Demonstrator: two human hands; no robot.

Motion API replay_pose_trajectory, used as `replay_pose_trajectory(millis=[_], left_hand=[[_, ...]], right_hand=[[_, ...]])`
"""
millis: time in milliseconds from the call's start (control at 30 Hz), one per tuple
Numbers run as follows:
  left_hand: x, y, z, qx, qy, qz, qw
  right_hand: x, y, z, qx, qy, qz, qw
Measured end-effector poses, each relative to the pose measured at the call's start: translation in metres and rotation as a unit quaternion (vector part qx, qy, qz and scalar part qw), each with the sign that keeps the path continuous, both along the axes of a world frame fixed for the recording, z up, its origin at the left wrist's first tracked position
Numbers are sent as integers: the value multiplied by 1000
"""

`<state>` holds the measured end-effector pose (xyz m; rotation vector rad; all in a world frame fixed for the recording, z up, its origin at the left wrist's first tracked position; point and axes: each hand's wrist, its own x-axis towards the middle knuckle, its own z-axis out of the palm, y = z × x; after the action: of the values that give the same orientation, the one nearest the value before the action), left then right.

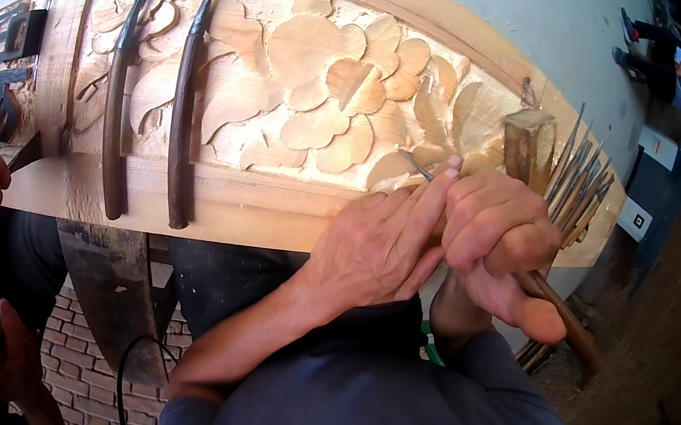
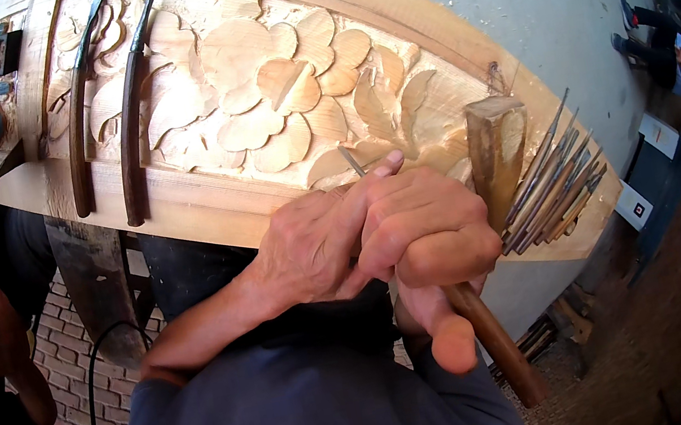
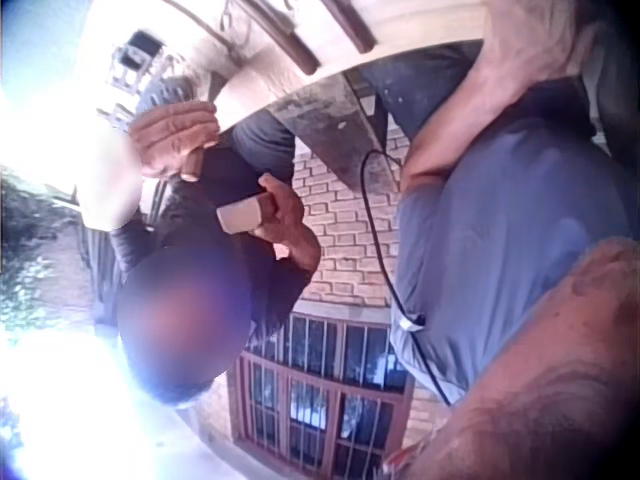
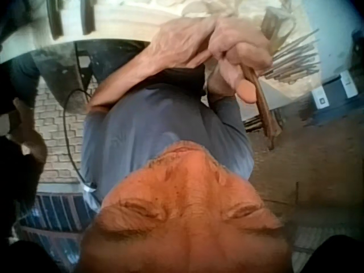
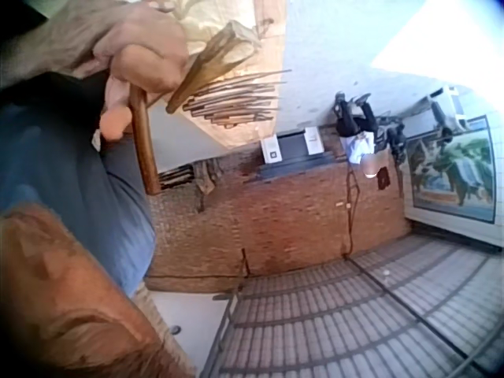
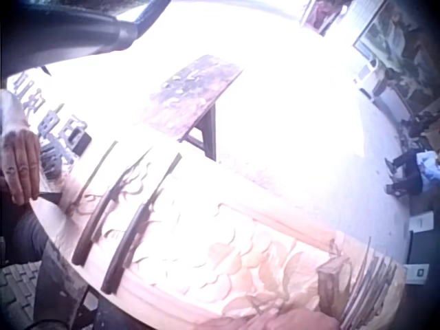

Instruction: The person carves a floral design into a wooden plank using a variety of chisels and periodically hits the chisel with a wooden mallet.

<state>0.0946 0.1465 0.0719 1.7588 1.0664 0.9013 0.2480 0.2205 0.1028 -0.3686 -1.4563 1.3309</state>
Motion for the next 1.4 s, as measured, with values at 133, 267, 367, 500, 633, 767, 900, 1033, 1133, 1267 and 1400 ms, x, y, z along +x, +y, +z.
replay_pose_trajectory(millis=[133,267,367,500,633,767,900,1033,1133,1267,1400], left_hand=[[3,2,-1,-8,-24,7,1000],[4,2,-3,-12,-22,9,1000],[4,2,-3,-10,-18,10,1000],[5,-1,-4,-30,-28,2,999],[6,1,-6,-16,-18,14,1000],[5,0,-7,-29,-26,9,999],[8,3,-8,-39,-33,14,999],[6,0,-9,-49,-42,17,998],[8,4,-4,-67,-62,47,995],[7,4,-7,-69,-65,56,994],[9,3,-8,-58,-63,41,995]], right_hand=[[1,-3,-5,-2,6,-18,1000],[0,-7,-7,-24,-2,-64,998],[-2,-7,-5,-13,-4,-69,998],[-1,-6,-8,-13,-11,-76,997],[-6,-6,-4,-12,-25,-92,995],[-8,-7,-6,-22,-27,-98,995],[-9,-7,-1,-60,-54,-123,989],[-17,-10,11,-218,-82,-180,956],[-21,-2,14,-252,-58,-180,949],[-27,5,25,-248,-135,-193,940],[-28,-7,21,-274,-59,-252,926]])
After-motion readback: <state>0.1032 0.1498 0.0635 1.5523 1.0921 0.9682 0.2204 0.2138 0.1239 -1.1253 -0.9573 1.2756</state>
